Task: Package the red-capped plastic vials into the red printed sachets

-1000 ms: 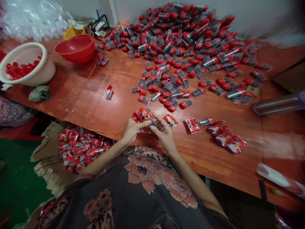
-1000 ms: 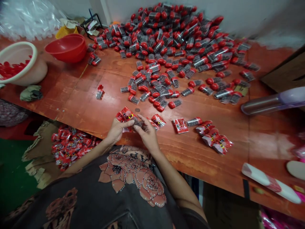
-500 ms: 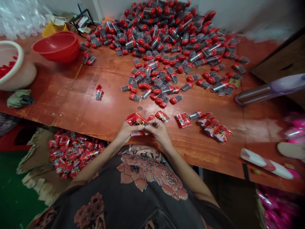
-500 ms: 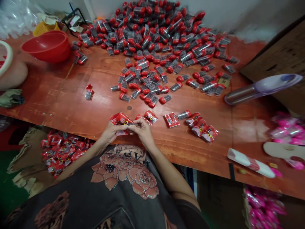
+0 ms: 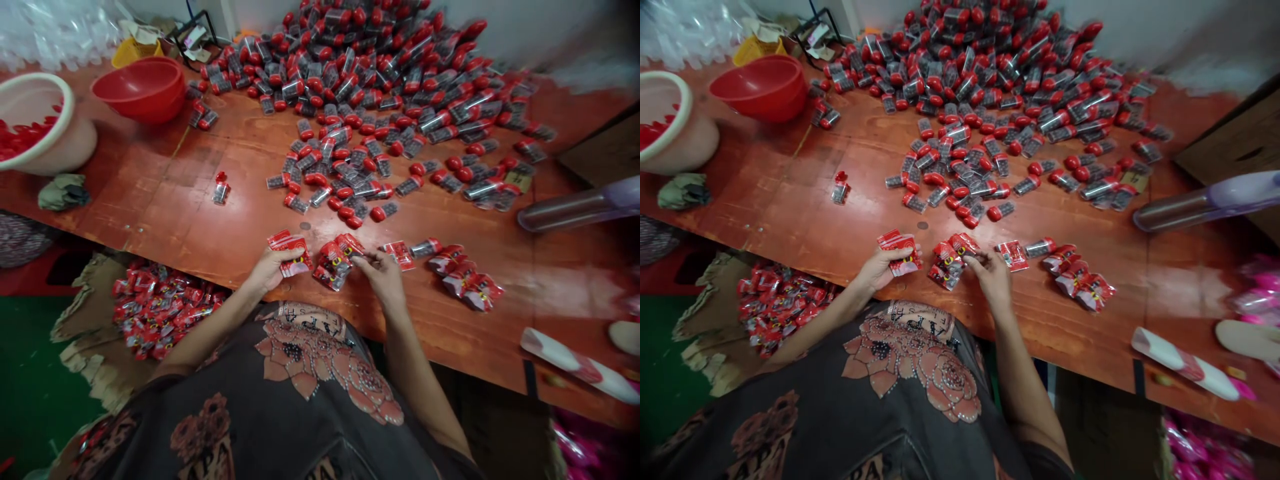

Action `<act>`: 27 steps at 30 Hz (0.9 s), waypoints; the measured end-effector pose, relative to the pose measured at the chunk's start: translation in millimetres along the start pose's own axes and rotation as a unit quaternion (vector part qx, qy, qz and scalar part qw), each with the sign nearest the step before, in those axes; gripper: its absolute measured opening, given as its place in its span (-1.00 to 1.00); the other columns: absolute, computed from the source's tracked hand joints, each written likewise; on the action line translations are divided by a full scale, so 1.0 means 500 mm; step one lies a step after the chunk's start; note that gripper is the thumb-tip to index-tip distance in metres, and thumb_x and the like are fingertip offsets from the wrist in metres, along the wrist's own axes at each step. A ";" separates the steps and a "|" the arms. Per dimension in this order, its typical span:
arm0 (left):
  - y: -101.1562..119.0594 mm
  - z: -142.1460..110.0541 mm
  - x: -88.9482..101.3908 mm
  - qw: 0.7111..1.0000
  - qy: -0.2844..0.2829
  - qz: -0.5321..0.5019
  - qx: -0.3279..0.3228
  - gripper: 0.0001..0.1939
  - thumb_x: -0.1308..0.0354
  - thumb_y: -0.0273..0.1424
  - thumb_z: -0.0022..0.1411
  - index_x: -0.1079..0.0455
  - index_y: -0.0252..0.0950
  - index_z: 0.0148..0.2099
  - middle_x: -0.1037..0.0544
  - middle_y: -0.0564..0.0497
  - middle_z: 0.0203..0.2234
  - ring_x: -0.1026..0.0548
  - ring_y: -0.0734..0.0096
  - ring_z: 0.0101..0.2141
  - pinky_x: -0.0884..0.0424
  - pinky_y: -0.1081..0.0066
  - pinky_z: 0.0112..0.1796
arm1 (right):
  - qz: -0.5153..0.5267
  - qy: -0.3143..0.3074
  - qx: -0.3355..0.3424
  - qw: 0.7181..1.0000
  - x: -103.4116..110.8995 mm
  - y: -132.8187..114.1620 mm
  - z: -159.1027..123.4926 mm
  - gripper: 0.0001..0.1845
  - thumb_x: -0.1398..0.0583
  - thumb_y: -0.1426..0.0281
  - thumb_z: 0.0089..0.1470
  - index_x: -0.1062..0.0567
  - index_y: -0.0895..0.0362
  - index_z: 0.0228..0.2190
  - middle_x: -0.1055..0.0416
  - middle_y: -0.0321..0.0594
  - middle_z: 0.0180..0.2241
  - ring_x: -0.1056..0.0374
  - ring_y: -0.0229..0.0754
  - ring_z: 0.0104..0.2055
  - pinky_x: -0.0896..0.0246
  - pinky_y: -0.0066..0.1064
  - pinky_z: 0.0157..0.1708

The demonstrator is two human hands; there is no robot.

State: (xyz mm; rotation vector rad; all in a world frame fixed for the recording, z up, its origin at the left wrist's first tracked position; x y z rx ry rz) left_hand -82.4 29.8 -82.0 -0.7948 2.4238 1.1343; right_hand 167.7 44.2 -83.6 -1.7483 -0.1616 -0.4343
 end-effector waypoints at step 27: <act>0.068 0.050 0.095 0.984 0.081 -0.119 -0.102 -0.81 -0.38 -0.55 -0.11 -0.49 -0.39 -0.37 -0.61 0.01 -0.50 -0.56 0.41 -0.50 -0.51 0.41 -0.37 | -0.359 -0.232 0.269 0.863 -0.327 -0.240 0.112 -0.60 0.01 0.35 0.30 -0.43 0.13 0.08 -0.54 -0.01 -0.11 -0.44 0.00 -0.09 -0.26 -0.26 -0.14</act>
Point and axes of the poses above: each hand's wrist, its own z-axis towards the middle knuckle, its own x-axis out of the back of the hand, y = z × x, the point moved 8 cm from there along z, towards the middle knuckle
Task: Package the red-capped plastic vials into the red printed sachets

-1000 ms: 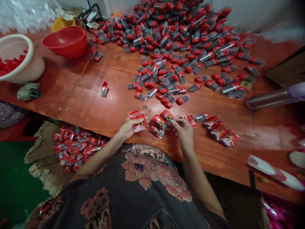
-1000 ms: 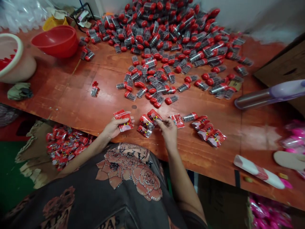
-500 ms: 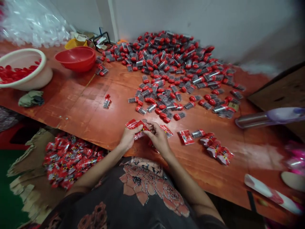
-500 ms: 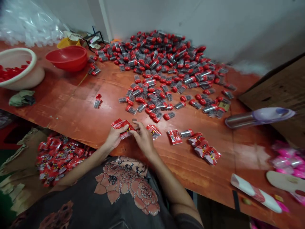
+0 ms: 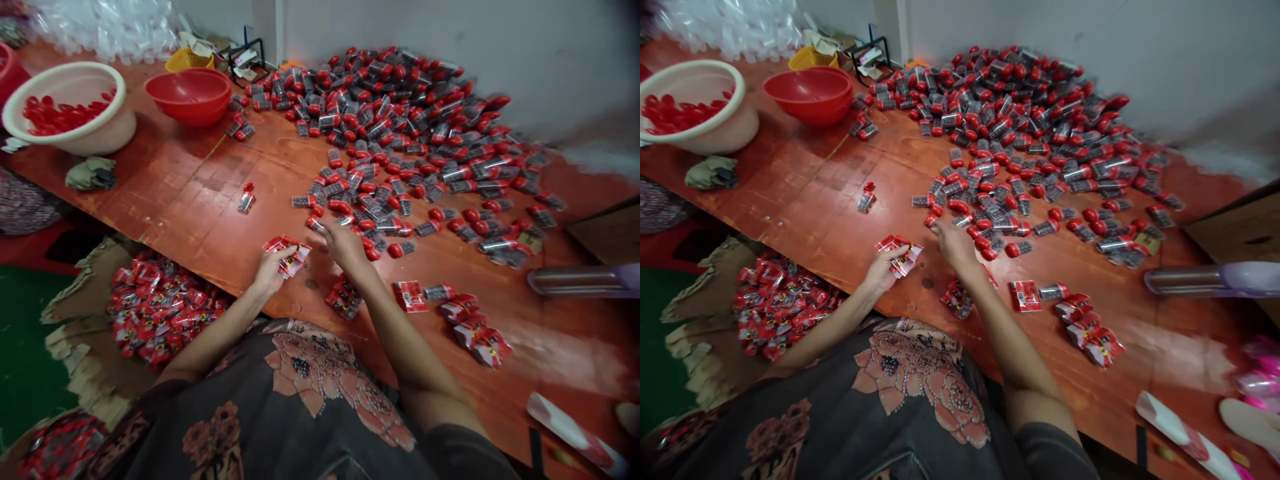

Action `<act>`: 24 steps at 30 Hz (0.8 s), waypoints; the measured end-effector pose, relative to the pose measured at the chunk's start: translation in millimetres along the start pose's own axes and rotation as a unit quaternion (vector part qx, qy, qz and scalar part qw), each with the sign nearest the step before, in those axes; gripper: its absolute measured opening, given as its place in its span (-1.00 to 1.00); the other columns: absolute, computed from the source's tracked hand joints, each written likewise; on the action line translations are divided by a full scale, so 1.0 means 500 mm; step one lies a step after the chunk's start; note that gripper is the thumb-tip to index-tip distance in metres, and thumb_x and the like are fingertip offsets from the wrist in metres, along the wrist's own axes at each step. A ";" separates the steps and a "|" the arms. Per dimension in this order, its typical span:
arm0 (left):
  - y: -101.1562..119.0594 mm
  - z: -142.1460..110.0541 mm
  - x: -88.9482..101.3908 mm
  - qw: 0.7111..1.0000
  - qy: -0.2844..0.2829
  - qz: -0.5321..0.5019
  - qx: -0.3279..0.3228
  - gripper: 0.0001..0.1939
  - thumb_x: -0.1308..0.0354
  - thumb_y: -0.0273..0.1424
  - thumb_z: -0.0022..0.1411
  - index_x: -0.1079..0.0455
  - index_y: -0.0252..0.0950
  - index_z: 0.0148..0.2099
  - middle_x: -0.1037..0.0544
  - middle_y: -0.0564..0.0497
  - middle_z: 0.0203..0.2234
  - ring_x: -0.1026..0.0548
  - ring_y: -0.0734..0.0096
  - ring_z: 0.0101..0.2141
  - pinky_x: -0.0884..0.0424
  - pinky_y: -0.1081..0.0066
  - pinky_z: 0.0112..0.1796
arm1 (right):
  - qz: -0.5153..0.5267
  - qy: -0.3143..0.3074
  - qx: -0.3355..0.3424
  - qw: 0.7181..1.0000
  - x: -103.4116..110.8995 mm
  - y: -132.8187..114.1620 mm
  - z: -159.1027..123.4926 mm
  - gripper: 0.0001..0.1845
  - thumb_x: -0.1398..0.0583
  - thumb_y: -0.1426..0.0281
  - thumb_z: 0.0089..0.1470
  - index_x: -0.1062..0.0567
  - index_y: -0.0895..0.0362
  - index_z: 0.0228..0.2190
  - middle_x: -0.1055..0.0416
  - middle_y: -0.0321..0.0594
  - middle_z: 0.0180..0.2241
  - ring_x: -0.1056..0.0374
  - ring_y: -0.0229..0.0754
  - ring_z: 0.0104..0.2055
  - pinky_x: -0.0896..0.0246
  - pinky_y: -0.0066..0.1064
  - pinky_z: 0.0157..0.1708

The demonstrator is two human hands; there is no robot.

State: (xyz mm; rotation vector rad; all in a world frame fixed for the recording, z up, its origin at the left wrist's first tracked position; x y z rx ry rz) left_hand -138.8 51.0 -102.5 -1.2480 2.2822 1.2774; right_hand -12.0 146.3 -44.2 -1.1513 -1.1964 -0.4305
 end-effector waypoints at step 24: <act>-0.025 -0.016 -0.038 0.997 0.000 -0.053 0.063 -0.94 -0.28 -0.58 0.08 -0.47 -0.36 -0.37 -0.61 -0.01 -0.46 -0.57 0.44 -0.44 -0.51 0.40 -0.23 | 0.309 0.135 -0.030 0.941 0.018 -0.022 -0.198 -0.53 -0.14 0.32 0.19 -0.39 -0.11 0.13 -0.49 -0.14 -0.08 -0.42 -0.04 -0.10 -0.37 -0.06 -0.06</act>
Point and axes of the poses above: each hand's wrist, its own z-axis towards the middle knuckle, its own x-axis out of the back of the hand, y = z × x, the point moved 8 cm from there along z, towards the middle knuckle
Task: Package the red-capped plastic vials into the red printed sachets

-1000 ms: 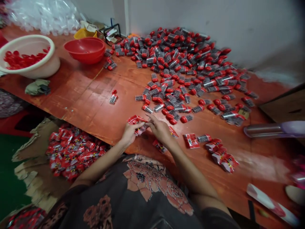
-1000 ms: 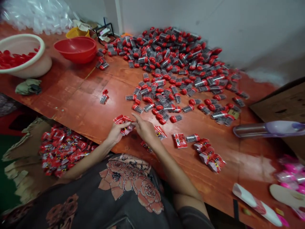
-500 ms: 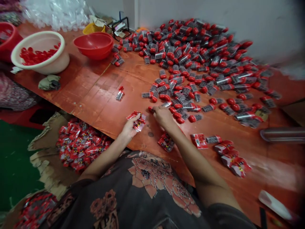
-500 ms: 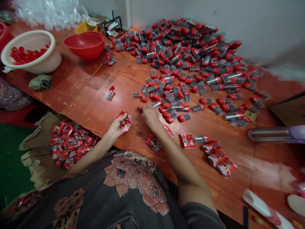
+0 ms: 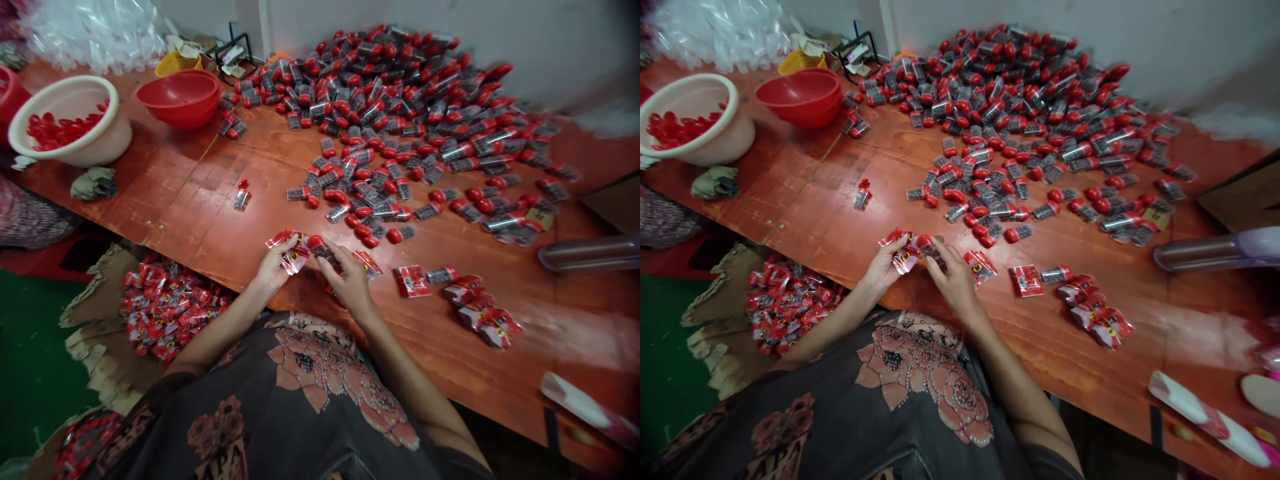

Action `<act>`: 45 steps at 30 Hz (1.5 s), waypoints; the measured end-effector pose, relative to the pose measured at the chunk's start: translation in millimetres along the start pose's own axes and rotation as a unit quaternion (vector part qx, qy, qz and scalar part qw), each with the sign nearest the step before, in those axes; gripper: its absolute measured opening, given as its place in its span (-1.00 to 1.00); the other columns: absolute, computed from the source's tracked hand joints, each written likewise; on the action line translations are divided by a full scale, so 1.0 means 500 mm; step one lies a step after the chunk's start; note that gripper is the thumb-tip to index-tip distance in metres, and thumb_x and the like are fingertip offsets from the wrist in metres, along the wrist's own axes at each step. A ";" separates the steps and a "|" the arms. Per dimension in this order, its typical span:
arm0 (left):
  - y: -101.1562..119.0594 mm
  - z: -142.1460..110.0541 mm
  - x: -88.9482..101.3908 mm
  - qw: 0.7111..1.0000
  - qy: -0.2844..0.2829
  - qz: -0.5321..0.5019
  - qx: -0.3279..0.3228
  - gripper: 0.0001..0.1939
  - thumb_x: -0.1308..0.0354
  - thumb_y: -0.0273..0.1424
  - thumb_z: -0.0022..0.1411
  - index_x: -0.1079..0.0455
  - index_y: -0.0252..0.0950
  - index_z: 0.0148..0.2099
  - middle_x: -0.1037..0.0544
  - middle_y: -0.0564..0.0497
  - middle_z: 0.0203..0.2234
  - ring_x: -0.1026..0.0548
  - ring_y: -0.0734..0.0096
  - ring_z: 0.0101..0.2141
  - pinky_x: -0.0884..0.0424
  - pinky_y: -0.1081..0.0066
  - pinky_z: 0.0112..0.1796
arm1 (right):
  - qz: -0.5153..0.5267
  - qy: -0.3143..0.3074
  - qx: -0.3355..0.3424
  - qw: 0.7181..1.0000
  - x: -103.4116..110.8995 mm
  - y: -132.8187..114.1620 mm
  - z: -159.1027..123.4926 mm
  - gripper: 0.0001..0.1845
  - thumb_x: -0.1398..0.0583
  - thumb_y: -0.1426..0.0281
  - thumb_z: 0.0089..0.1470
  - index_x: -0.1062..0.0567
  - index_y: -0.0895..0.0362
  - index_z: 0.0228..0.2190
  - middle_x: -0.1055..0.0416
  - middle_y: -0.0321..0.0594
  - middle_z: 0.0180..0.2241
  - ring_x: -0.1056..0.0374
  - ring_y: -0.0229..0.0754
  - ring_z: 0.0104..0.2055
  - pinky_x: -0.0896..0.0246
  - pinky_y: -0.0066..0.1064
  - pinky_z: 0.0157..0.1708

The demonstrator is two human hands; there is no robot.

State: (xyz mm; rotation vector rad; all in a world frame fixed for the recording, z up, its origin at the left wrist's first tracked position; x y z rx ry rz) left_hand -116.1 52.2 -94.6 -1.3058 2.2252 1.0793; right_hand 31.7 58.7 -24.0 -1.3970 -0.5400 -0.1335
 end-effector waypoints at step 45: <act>0.021 -0.086 -0.046 0.975 -0.065 0.168 -0.128 -0.66 -0.52 -0.39 -0.25 -0.49 -0.30 -0.38 -0.59 0.05 -0.48 -0.53 0.41 -0.49 -0.52 0.32 -0.32 | 0.167 0.042 -0.109 0.979 -0.003 0.025 -0.071 -0.57 -0.17 0.21 0.16 -0.47 -0.11 0.07 -0.49 -0.21 -0.18 -0.38 -0.18 -0.32 -0.42 -0.18 -0.28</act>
Point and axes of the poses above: each hand's wrist, its own z-axis towards the middle knuckle, its own x-axis out of the back of the hand, y = z × x, the point moved 8 cm from there along z, towards the middle knuckle
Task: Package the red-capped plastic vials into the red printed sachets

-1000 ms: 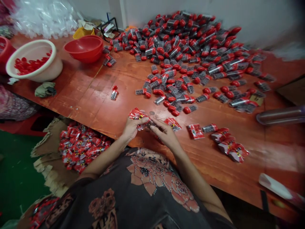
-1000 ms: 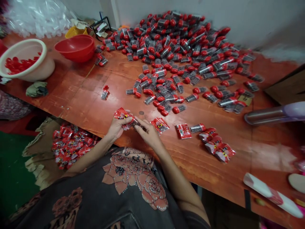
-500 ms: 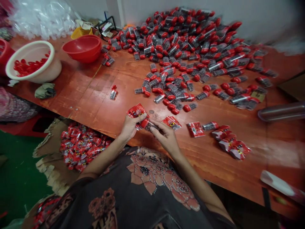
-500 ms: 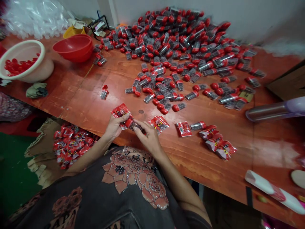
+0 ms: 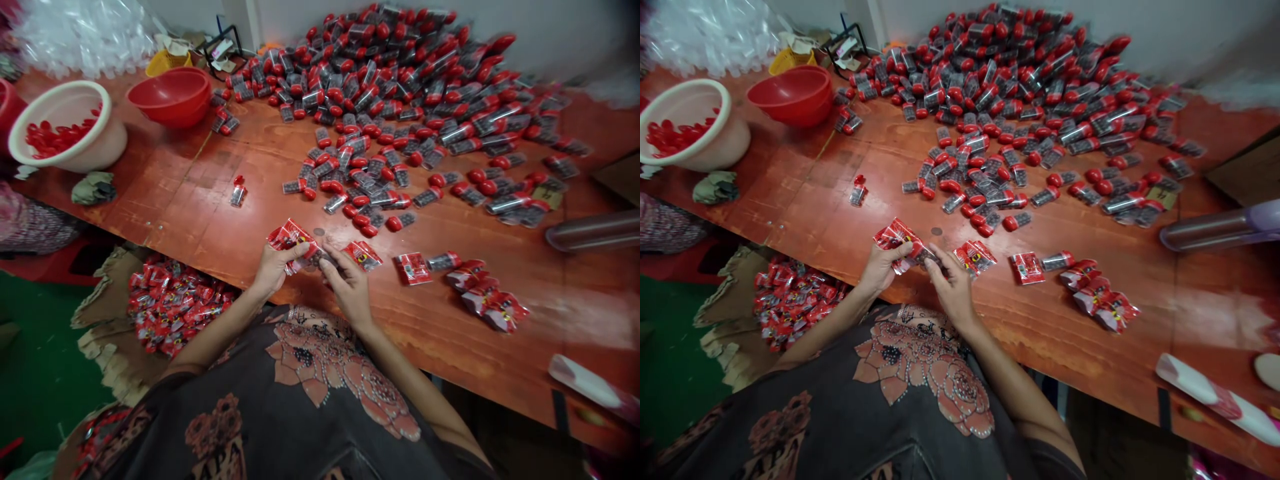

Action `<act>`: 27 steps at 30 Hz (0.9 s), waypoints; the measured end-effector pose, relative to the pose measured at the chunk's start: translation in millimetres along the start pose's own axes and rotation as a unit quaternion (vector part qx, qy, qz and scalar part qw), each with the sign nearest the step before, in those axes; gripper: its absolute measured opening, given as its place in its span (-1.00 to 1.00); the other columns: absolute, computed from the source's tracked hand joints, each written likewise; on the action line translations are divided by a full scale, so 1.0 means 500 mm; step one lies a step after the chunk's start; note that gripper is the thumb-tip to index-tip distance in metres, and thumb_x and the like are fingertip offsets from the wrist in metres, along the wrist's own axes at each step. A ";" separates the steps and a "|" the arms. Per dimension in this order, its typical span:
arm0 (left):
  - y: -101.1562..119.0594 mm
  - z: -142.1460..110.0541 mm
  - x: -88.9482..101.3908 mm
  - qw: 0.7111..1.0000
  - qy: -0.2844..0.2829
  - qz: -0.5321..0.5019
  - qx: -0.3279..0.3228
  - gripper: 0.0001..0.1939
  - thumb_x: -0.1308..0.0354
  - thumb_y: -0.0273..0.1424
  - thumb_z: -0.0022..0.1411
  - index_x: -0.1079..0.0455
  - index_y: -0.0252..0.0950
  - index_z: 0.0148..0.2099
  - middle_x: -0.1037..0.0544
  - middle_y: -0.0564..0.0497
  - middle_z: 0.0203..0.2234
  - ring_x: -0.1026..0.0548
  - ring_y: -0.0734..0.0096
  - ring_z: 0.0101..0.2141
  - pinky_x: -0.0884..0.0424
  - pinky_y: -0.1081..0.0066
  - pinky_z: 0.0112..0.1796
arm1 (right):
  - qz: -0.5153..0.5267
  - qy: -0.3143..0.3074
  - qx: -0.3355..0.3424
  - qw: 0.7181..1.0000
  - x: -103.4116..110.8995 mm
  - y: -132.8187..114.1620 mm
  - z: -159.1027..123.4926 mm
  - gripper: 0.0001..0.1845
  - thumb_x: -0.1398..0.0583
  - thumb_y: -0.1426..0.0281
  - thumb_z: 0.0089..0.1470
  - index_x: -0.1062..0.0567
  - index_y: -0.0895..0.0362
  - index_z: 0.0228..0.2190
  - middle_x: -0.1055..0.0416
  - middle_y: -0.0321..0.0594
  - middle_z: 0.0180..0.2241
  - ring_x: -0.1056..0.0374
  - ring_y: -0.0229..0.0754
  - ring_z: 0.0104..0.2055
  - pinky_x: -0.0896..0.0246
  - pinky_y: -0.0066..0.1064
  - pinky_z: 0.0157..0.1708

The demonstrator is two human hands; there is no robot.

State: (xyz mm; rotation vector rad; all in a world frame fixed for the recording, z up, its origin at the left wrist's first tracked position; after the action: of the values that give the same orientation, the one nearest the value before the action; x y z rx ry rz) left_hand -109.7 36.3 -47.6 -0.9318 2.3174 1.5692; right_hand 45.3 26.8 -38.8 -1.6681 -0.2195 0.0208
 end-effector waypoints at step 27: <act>-0.004 -0.009 0.001 0.999 -0.013 0.038 -0.018 -0.62 -0.43 -0.22 -0.06 -0.53 -0.30 -0.21 -0.64 -0.03 -0.36 -0.58 0.34 -0.45 -0.55 0.33 -0.38 | 0.084 0.082 0.023 0.993 0.013 0.013 -0.022 -0.61 -0.19 0.27 0.17 -0.47 -0.10 0.05 -0.46 -0.23 0.02 -0.44 -0.12 -0.08 -0.44 -0.11 -0.05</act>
State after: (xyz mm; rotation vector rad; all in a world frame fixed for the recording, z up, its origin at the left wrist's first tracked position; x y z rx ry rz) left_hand -108.4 31.6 -47.4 -0.8358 2.3400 1.6471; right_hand 54.2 16.2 -43.1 -1.6290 0.0466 0.0148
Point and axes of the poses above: each hand's wrist, its own z-axis towards the middle knuckle, its own x-axis out of the back of the hand, y = z × x, the point moved 8 cm from there along z, towards the middle knuckle
